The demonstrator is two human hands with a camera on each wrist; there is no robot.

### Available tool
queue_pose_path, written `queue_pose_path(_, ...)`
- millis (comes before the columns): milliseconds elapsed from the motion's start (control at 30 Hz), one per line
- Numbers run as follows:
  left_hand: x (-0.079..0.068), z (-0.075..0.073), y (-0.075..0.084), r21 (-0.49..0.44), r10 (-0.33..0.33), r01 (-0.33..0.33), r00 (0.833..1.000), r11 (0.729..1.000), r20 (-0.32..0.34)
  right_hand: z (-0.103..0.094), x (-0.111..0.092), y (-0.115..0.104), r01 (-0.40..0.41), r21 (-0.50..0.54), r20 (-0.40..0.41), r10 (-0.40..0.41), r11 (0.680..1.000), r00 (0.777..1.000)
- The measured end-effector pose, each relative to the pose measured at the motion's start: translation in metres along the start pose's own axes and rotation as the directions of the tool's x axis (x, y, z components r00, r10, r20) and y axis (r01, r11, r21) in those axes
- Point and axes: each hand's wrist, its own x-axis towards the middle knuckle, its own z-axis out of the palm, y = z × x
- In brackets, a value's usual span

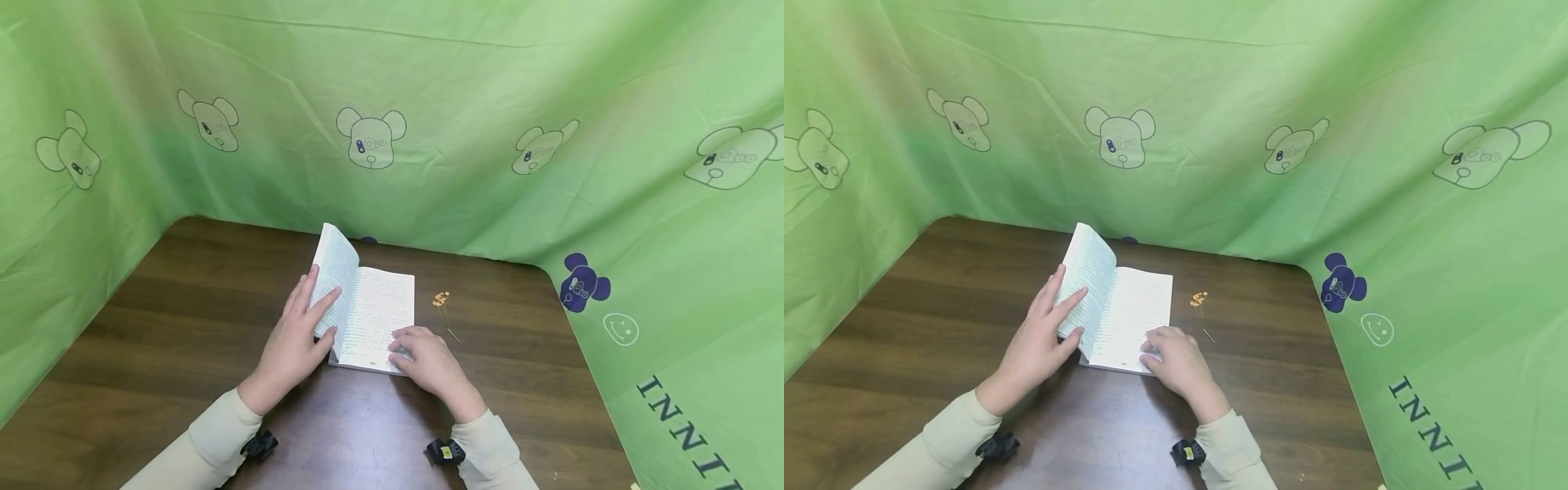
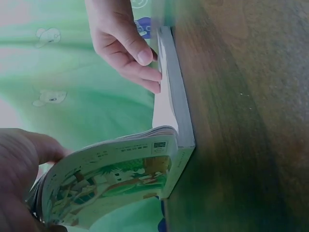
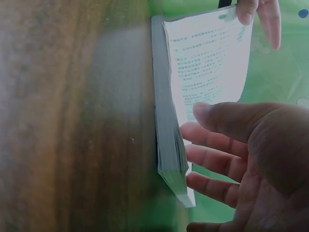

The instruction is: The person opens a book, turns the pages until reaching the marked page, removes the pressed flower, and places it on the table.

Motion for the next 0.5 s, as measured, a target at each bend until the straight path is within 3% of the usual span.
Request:
queue_pose_path(200, 0.005, 0.001, 0.006, -0.085, 0.057, -0.064, 0.995, 0.994, -0.084, -0.002, 0.000, 0.002, 0.020, -0.019, 0.007, -0.020, 1.000, 1.000)
queue_pose_path(333, 0.010, 0.002, 0.010, -0.167, 0.098, -0.125, 0.982, 0.978, -0.162, -0.003, 0.001, 0.003, 0.042, -0.009, 0.009, -0.042, 0.999, 0.999)
queue_pose_path(433, 0.013, 0.001, 0.012, -0.230, 0.072, -0.118, 0.978, 0.966, -0.198, -0.004, 0.001, 0.004, 0.059, -0.009, 0.016, -0.058, 0.998, 0.998)
queue_pose_path(500, 0.015, 0.001, 0.013, -0.304, 0.008, -0.064, 0.983, 0.950, -0.182, -0.006, 0.001, 0.004, 0.062, -0.011, 0.022, -0.062, 0.998, 0.998)
